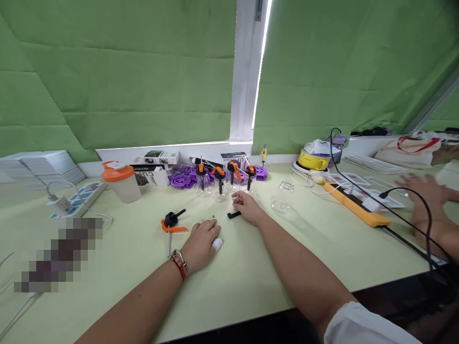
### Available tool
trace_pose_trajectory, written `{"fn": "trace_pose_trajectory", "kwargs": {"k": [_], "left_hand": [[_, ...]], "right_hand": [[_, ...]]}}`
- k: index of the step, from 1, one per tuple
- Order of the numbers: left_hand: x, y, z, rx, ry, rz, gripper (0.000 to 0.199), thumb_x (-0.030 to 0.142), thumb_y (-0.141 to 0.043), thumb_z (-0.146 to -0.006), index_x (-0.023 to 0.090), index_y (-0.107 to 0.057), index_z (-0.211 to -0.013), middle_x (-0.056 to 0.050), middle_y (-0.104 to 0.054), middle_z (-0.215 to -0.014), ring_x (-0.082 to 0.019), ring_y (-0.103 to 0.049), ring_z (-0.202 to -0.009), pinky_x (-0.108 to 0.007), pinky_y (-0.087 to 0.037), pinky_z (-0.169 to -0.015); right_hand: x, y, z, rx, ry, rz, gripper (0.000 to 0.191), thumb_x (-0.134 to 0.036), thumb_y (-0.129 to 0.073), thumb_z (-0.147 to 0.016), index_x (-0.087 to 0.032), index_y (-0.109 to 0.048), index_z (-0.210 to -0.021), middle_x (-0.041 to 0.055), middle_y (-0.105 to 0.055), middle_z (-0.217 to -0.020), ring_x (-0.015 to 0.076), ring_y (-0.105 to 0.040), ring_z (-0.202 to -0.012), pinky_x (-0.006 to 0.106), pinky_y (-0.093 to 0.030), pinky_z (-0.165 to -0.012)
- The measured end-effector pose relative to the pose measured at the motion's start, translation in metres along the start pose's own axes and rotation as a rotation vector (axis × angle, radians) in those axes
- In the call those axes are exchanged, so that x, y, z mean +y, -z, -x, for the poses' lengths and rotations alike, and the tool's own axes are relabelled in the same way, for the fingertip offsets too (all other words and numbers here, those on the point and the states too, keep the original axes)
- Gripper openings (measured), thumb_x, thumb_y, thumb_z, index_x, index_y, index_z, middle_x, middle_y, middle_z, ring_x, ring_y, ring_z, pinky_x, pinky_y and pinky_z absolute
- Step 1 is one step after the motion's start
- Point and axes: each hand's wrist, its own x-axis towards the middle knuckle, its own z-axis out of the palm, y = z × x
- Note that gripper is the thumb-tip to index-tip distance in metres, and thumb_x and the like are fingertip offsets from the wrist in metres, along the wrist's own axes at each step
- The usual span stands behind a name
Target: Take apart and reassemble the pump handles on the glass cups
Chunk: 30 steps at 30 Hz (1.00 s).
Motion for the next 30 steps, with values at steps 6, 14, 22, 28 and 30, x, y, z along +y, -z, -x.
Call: {"fn": "trace_pose_trajectory", "kwargs": {"k": [6,14,22,28,30], "left_hand": [[0.000,0.001,0.002,0.013,-0.013,-0.018,0.028,0.028,-0.042,-0.087,0.020,-0.057,-0.109,-0.014,-0.052,-0.128,-0.028,-0.044,-0.123,-0.047,-0.034,-0.100],[-0.003,0.002,0.001,0.127,0.234,-0.107,0.032,0.032,-0.048,-0.082,0.013,-0.058,-0.106,-0.019,-0.050,-0.127,-0.033,-0.041,-0.124,-0.049,-0.033,-0.102],[-0.001,0.004,-0.002,0.023,0.248,-0.104,0.043,0.034,-0.040,-0.087,0.006,-0.056,-0.114,-0.021,-0.051,-0.128,-0.032,-0.045,-0.120,-0.045,-0.033,-0.102],[-0.001,0.002,-0.006,-0.018,0.249,-0.165,0.054,0.038,-0.036,-0.088,0.002,-0.049,-0.126,-0.023,-0.042,-0.138,-0.033,-0.036,-0.130,-0.046,-0.027,-0.107],[-0.002,0.002,-0.007,-0.018,0.250,-0.176,0.054,0.040,-0.036,-0.088,0.002,-0.050,-0.125,-0.023,-0.042,-0.139,-0.033,-0.036,-0.130,-0.046,-0.027,-0.107]], "right_hand": [[0.001,0.002,-0.001,-0.016,0.010,0.323,0.029,-0.017,-0.048,-0.075,-0.021,-0.062,-0.099,-0.0015,-0.055,-0.074,0.0119,-0.049,-0.064,0.024,-0.041,-0.063],[-0.006,0.003,0.003,-0.063,-0.014,0.502,0.033,-0.019,-0.050,-0.080,-0.022,-0.069,-0.106,0.0058,-0.064,-0.101,0.0161,-0.056,-0.079,0.029,-0.044,-0.077],[-0.015,0.006,0.005,-0.070,-0.042,0.471,0.024,-0.024,-0.055,-0.080,-0.019,-0.070,-0.097,0.0063,-0.065,-0.099,0.0164,-0.057,-0.083,0.027,-0.045,-0.077],[-0.013,0.021,0.008,-0.168,-0.041,0.367,0.019,-0.032,-0.067,-0.069,-0.018,-0.070,-0.082,0.0025,-0.063,-0.081,0.0136,-0.054,-0.069,0.025,-0.044,-0.064],[-0.008,0.025,0.009,-0.213,-0.030,0.323,0.021,-0.030,-0.071,-0.064,-0.018,-0.070,-0.081,0.0022,-0.063,-0.083,0.0134,-0.054,-0.070,0.024,-0.043,-0.064]]}}
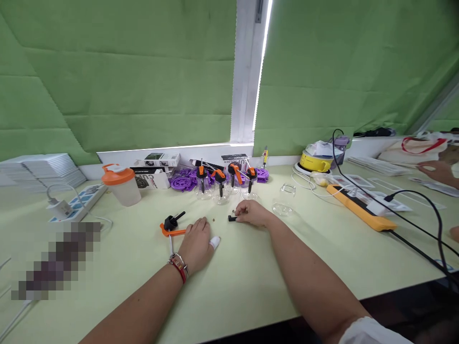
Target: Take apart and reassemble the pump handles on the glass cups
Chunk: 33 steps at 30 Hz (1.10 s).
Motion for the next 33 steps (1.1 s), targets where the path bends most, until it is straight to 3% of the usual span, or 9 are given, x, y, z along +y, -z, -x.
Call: {"fn": "trace_pose_trajectory", "kwargs": {"k": [9,14,16,19,22,24,26,28,33], "left_hand": [[-0.004,0.002,-0.001,0.028,-0.032,0.027,0.046,0.037,-0.041,-0.087,0.007,-0.052,-0.120,-0.024,-0.038,-0.142,-0.032,-0.032,-0.134,-0.049,-0.025,-0.107],[-0.015,0.016,0.004,0.188,-0.076,-0.023,0.037,0.030,-0.044,-0.084,0.013,-0.056,-0.116,-0.018,-0.045,-0.138,-0.029,-0.039,-0.129,-0.049,-0.024,-0.106],[-0.026,0.025,0.005,0.295,-0.021,-0.074,0.034,0.027,-0.043,-0.084,0.016,-0.058,-0.113,-0.015,-0.050,-0.133,-0.027,-0.042,-0.125,-0.046,-0.026,-0.104],[-0.048,0.037,0.006,0.382,0.245,-0.130,0.036,0.027,-0.045,-0.079,0.016,-0.058,-0.111,-0.015,-0.051,-0.130,-0.029,-0.043,-0.122,-0.046,-0.030,-0.100],[-0.069,0.041,0.005,0.224,0.553,-0.099,0.046,0.036,-0.050,-0.074,0.012,-0.054,-0.113,-0.019,-0.053,-0.123,-0.036,-0.048,-0.114,-0.047,-0.039,-0.089],[-0.080,0.041,0.004,0.070,0.659,-0.027,0.048,0.045,-0.050,-0.073,0.012,-0.054,-0.107,-0.020,-0.057,-0.112,-0.037,-0.054,-0.103,-0.045,-0.043,-0.078],[-0.086,0.039,0.002,-0.026,0.678,0.077,0.047,0.051,-0.048,-0.074,0.014,-0.053,-0.102,-0.017,-0.060,-0.105,-0.034,-0.059,-0.093,-0.041,-0.045,-0.070],[-0.088,0.036,0.001,-0.040,0.653,0.175,0.041,0.048,-0.048,-0.075,0.016,-0.053,-0.100,-0.015,-0.061,-0.102,-0.030,-0.061,-0.088,-0.037,-0.046,-0.067],[-0.088,0.028,-0.001,0.095,0.529,0.263,0.045,0.028,-0.058,-0.069,0.016,-0.050,-0.112,-0.014,-0.058,-0.114,-0.027,-0.057,-0.102,-0.035,-0.045,-0.084]], "right_hand": [[0.007,-0.009,-0.004,0.018,0.055,-0.029,0.013,-0.022,-0.065,-0.066,-0.018,-0.070,-0.078,0.0022,-0.065,-0.081,0.0138,-0.056,-0.072,0.025,-0.044,-0.065],[0.005,-0.008,-0.002,0.024,0.049,-0.003,0.014,-0.022,-0.065,-0.066,-0.019,-0.069,-0.079,0.0020,-0.065,-0.082,0.0139,-0.057,-0.073,0.025,-0.044,-0.066],[0.004,-0.008,-0.001,0.027,0.029,0.007,0.016,-0.023,-0.066,-0.066,-0.019,-0.069,-0.082,0.0020,-0.064,-0.082,0.0140,-0.057,-0.073,0.025,-0.044,-0.065],[0.000,-0.007,0.001,0.031,0.008,0.025,0.020,-0.024,-0.068,-0.065,-0.019,-0.069,-0.085,0.0024,-0.063,-0.083,0.0143,-0.056,-0.073,0.026,-0.044,-0.067],[-0.004,-0.007,0.002,0.033,-0.007,0.040,0.022,-0.023,-0.069,-0.065,-0.019,-0.069,-0.087,0.0030,-0.063,-0.085,0.0146,-0.056,-0.074,0.026,-0.044,-0.068],[-0.007,-0.008,0.003,0.035,-0.011,0.049,0.022,-0.023,-0.069,-0.065,-0.019,-0.069,-0.087,0.0032,-0.063,-0.087,0.0151,-0.056,-0.076,0.027,-0.045,-0.070],[-0.009,-0.008,0.003,0.037,-0.016,0.057,0.023,-0.025,-0.069,-0.065,-0.019,-0.069,-0.088,0.0035,-0.063,-0.088,0.0156,-0.057,-0.078,0.027,-0.045,-0.071],[-0.011,-0.008,0.004,0.041,-0.032,0.068,0.025,-0.029,-0.070,-0.066,-0.020,-0.069,-0.088,0.0039,-0.062,-0.088,0.0159,-0.056,-0.077,0.028,-0.045,-0.072],[-0.020,-0.007,0.005,0.128,0.004,0.089,0.023,-0.036,-0.068,-0.069,-0.021,-0.068,-0.086,0.0039,-0.062,-0.094,0.0168,-0.056,-0.083,0.030,-0.044,-0.076]]}}
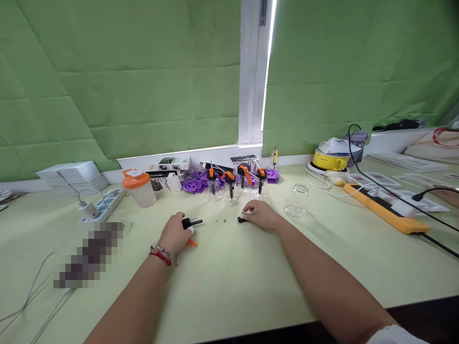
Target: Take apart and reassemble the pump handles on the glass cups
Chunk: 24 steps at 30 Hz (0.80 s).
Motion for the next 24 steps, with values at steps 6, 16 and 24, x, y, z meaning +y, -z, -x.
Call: {"fn": "trace_pose_trajectory", "kwargs": {"k": [6,16,24], "left_hand": [[0.014,0.001,0.016,-0.021,-0.246,0.297,0.055,0.022,-0.058,-0.067,0.016,-0.045,-0.121,-0.010,-0.056,-0.114,-0.023,-0.057,-0.101,-0.036,-0.046,-0.089],[0.036,-0.001,0.041,-0.329,-0.648,0.456,0.026,0.013,-0.056,-0.067,0.019,-0.060,-0.092,-0.009,-0.052,-0.119,-0.019,-0.059,-0.096,-0.033,-0.047,-0.087],[0.034,0.011,0.041,-0.495,-0.706,0.428,0.029,0.009,-0.051,-0.066,0.020,-0.060,-0.091,-0.007,-0.057,-0.115,-0.018,-0.057,-0.101,-0.029,-0.045,-0.089]], "right_hand": [[-0.032,-0.010,0.011,0.044,0.128,-0.164,0.024,-0.036,-0.060,-0.077,-0.020,-0.067,-0.093,0.0049,-0.064,-0.098,0.0163,-0.057,-0.083,0.029,-0.044,-0.074],[-0.079,-0.046,0.031,-0.283,-0.081,-0.466,0.029,-0.038,-0.054,-0.082,-0.015,-0.061,-0.066,-0.0025,-0.054,-0.054,0.0078,-0.041,-0.048,0.021,-0.032,-0.047],[-0.077,-0.050,0.031,-0.418,-0.264,-0.610,0.025,-0.034,-0.059,-0.077,-0.017,-0.051,-0.061,-0.0043,-0.051,-0.049,0.0054,-0.032,-0.039,0.021,-0.024,-0.041]]}}
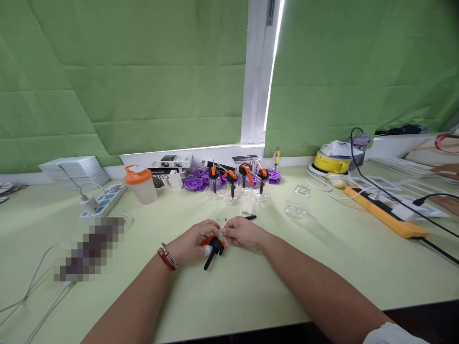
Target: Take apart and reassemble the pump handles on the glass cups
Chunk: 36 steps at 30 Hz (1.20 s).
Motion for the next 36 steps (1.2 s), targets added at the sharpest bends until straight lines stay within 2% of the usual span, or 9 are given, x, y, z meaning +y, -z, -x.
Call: {"fn": "trace_pose_trajectory", "kwargs": {"k": [4,7,10,15,24,28,31,33,36], "left_hand": [[-0.007,0.014,0.005,-0.030,0.103,0.016,0.027,0.011,-0.050,-0.065,0.019,-0.057,-0.089,-0.004,-0.065,-0.094,-0.018,-0.059,-0.087,-0.030,-0.047,-0.080],[-0.017,0.023,0.005,0.194,0.227,-0.127,0.021,0.014,-0.050,-0.063,0.019,-0.054,-0.083,-0.001,-0.062,-0.080,-0.017,-0.057,-0.073,-0.029,-0.045,-0.068],[-0.029,0.027,0.003,0.435,0.416,-0.260,0.027,0.019,-0.053,-0.063,0.020,-0.051,-0.090,0.000,-0.059,-0.075,-0.017,-0.054,-0.066,-0.028,-0.041,-0.060],[-0.043,0.023,-0.001,0.467,0.541,-0.177,0.038,0.027,-0.061,-0.061,0.020,-0.055,-0.098,0.001,-0.057,-0.069,-0.017,-0.054,-0.064,-0.027,-0.041,-0.058],[-0.039,0.010,-0.003,0.373,0.350,0.111,0.041,0.033,-0.066,-0.063,0.018,-0.064,-0.101,-0.002,-0.063,-0.080,-0.017,-0.056,-0.071,-0.028,-0.044,-0.064],[-0.028,0.011,-0.004,0.344,0.274,0.249,0.044,0.037,-0.067,-0.065,0.018,-0.064,-0.104,-0.002,-0.065,-0.084,-0.017,-0.057,-0.072,-0.028,-0.046,-0.065],[-0.033,0.019,-0.002,0.407,0.360,0.223,0.041,0.041,-0.061,-0.070,0.017,-0.065,-0.103,-0.002,-0.064,-0.077,-0.016,-0.058,-0.063,-0.028,-0.046,-0.061],[-0.042,0.024,-0.002,0.484,0.492,0.023,0.034,0.039,-0.054,-0.075,0.017,-0.066,-0.098,-0.002,-0.064,-0.072,-0.016,-0.059,-0.059,-0.028,-0.045,-0.058],[-0.056,0.025,-0.005,0.551,0.645,-0.286,0.024,0.030,-0.049,-0.076,0.018,-0.068,-0.086,-0.006,-0.066,-0.074,-0.021,-0.062,-0.068,-0.030,-0.045,-0.060]], "right_hand": [[0.002,0.002,-0.007,0.287,0.120,0.031,0.025,-0.035,-0.048,-0.084,-0.018,-0.050,-0.066,-0.0023,-0.055,-0.059,0.0071,-0.037,-0.042,0.022,-0.030,-0.043],[0.008,-0.006,-0.013,0.424,0.386,0.264,0.018,-0.031,-0.045,-0.088,-0.019,-0.054,-0.078,0.0001,-0.060,-0.071,0.0111,-0.051,-0.058,0.023,-0.040,-0.055],[0.017,-0.019,-0.022,0.340,0.571,0.725,0.015,-0.023,-0.046,-0.089,-0.019,-0.058,-0.082,0.0031,-0.062,-0.078,0.0150,-0.056,-0.074,0.027,-0.042,-0.070],[0.025,-0.032,-0.034,0.224,0.569,1.132,0.016,-0.016,-0.050,-0.089,-0.017,-0.063,-0.080,0.0058,-0.061,-0.083,0.0162,-0.057,-0.077,0.028,-0.041,-0.074],[0.013,-0.034,-0.021,0.416,0.434,0.881,0.032,-0.041,-0.045,-0.091,-0.018,-0.060,-0.075,0.0051,-0.059,-0.075,0.0159,-0.054,-0.071,0.026,-0.037,-0.064],[0.010,-0.029,-0.020,0.451,0.393,0.815,0.033,-0.039,-0.046,-0.089,-0.019,-0.056,-0.065,0.0042,-0.058,-0.066,0.0157,-0.051,-0.062,0.026,-0.031,-0.057],[0.008,-0.017,-0.021,0.654,0.395,0.640,0.036,-0.045,-0.041,-0.090,-0.020,-0.054,-0.067,0.0033,-0.056,-0.063,0.0162,-0.049,-0.059,0.026,-0.031,-0.055],[0.008,-0.008,-0.022,0.783,0.409,0.526,0.036,-0.048,-0.039,-0.090,-0.021,-0.052,-0.070,0.0028,-0.055,-0.062,0.0166,-0.048,-0.059,0.026,-0.032,-0.055],[0.008,0.000,-0.021,0.835,0.429,0.447,0.036,-0.049,-0.039,-0.089,-0.021,-0.051,-0.071,0.0023,-0.054,-0.062,0.0166,-0.047,-0.059,0.026,-0.033,-0.055]]}}
